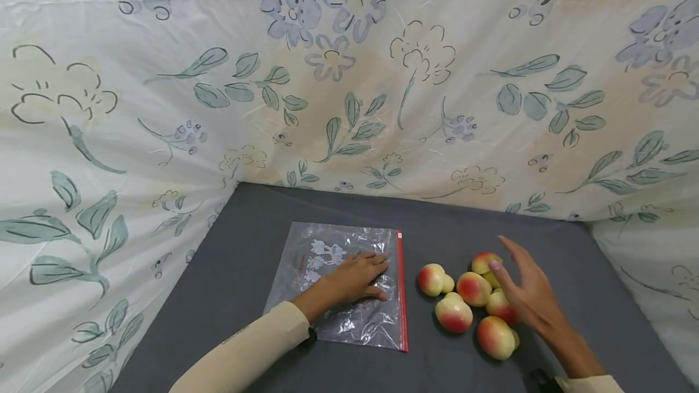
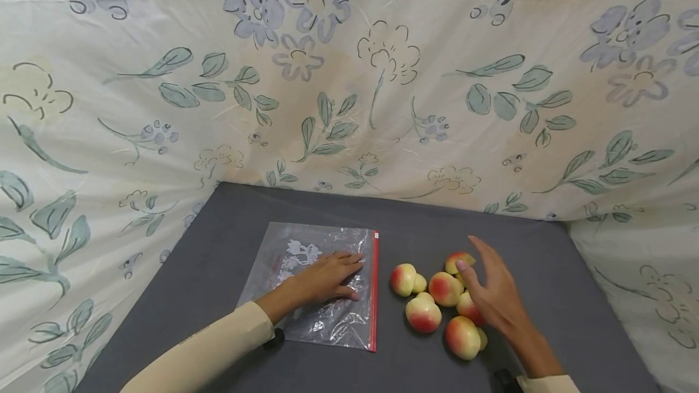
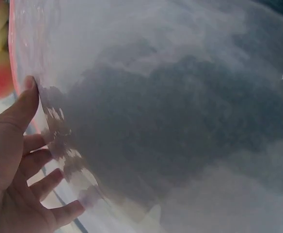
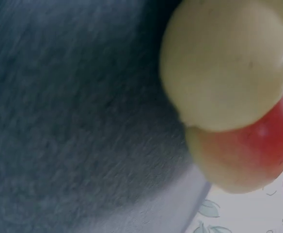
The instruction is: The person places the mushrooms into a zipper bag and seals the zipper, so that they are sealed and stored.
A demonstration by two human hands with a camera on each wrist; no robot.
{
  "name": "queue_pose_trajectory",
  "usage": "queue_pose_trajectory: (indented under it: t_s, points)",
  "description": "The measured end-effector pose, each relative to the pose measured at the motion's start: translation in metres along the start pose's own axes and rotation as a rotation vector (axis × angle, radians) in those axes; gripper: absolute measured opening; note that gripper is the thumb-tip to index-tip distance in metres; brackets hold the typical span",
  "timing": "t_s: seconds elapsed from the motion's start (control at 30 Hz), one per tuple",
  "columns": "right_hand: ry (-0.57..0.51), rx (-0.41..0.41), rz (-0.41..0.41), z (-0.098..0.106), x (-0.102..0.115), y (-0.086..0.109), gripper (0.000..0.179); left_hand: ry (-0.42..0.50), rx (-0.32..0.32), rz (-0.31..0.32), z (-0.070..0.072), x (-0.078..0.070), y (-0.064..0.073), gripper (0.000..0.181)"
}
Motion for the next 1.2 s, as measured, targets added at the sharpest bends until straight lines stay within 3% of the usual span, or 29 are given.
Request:
queue_pose_trajectory:
  t_s: [0.3, 0.8, 1.2]
  points:
    - [-0.012, 0.017, 0.014, -0.005, 0.013, 0.003, 0.062, 0.037, -0.050, -0.014, 0.006, -0.002, 0.000, 0.066]
    - [-0.103, 0.088, 0.018, -0.021, 0.040, 0.014, 0.058, 0.036, -0.032, -0.020, 0.008, -0.001, -0.001, 0.064]
    - [-0.199, 0.130, 0.066, -0.038, 0.061, 0.023, 0.060, 0.038, -0.069, -0.090, 0.012, -0.003, 0.000, 0.048]
Point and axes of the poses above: each hand's wrist, its own y-axis away from the middle knuckle, its own z-axis out of the back of the hand, x = y × z, the point moved 8 cm from there along -y, towards the middle knuckle, and after that the axes turned 15 degrees about -z, right-handed, at the moved point
